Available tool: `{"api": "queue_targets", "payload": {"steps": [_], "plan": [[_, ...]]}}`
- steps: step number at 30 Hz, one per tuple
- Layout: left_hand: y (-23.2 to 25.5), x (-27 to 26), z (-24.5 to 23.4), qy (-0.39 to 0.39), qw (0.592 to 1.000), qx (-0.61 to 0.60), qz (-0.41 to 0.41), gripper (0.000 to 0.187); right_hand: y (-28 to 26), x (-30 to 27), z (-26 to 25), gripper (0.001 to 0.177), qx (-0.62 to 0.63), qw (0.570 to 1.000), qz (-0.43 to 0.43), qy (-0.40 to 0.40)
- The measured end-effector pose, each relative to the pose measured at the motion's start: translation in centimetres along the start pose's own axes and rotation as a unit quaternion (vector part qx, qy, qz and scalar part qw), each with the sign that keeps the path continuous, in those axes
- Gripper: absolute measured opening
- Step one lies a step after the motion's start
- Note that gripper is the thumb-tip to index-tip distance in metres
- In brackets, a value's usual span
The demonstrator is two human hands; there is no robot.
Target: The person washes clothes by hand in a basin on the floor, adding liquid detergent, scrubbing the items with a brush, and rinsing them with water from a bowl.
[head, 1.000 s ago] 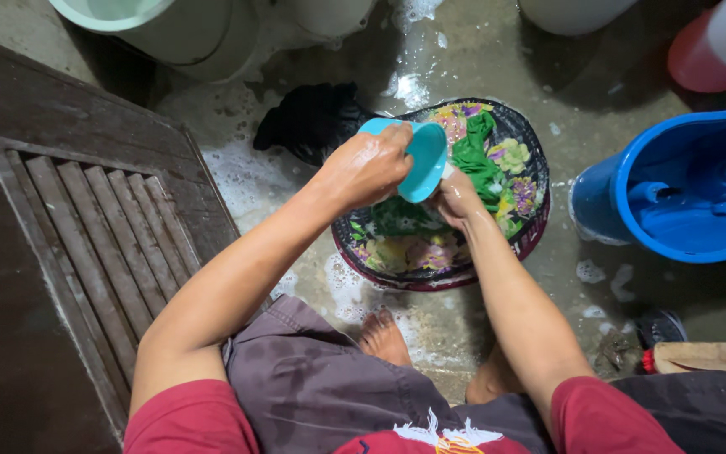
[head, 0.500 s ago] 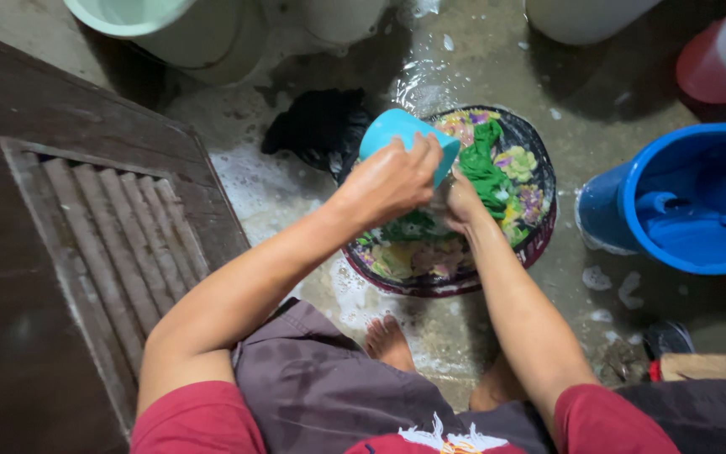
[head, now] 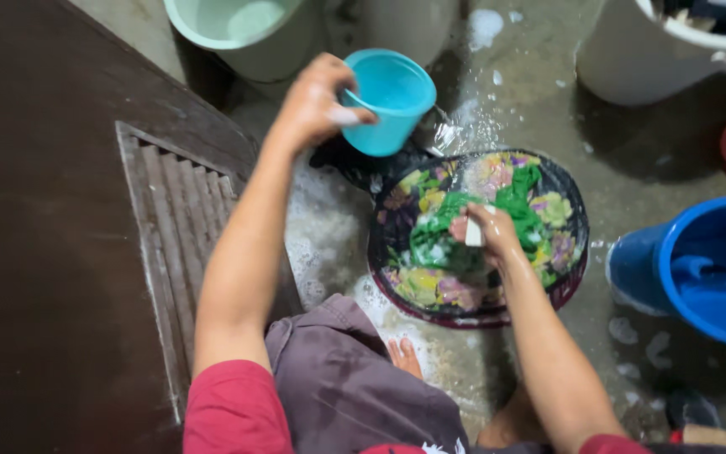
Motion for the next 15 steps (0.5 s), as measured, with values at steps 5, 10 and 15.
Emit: {"api": "queue_targets", "payload": {"steps": [5, 10, 15], "plan": [[-10.7, 0.2, -7.0, 0.205, 0.968, 0.105, -0.1, 0.053, 1.4, -0.4, -2.5, 0.037, -0.077, 0.992, 0.085, 0.047], [-19.8, 0.6, -8.6, 0.352, 0.901, 0.125, -0.221, 0.053, 0.8, 0.9, -4.1, 0.015, -0.053, 0.998, -0.039, 0.016], [-20.8, 2.2, -2.8, 0.417, 0.872, 0.188, -0.177, 0.089, -1.3, -1.4, -4.1, 0.02, -0.086, 0.991, -0.09, 0.053]]}}
Point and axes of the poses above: each hand's wrist, its own x-axis towards the middle knuckle, its own z-axis out of the palm, y = z × x, the point moved 10 cm from there along x, towards the middle knuckle, and after that the axes turned 13 degrees about x, right-handed, at the moved point
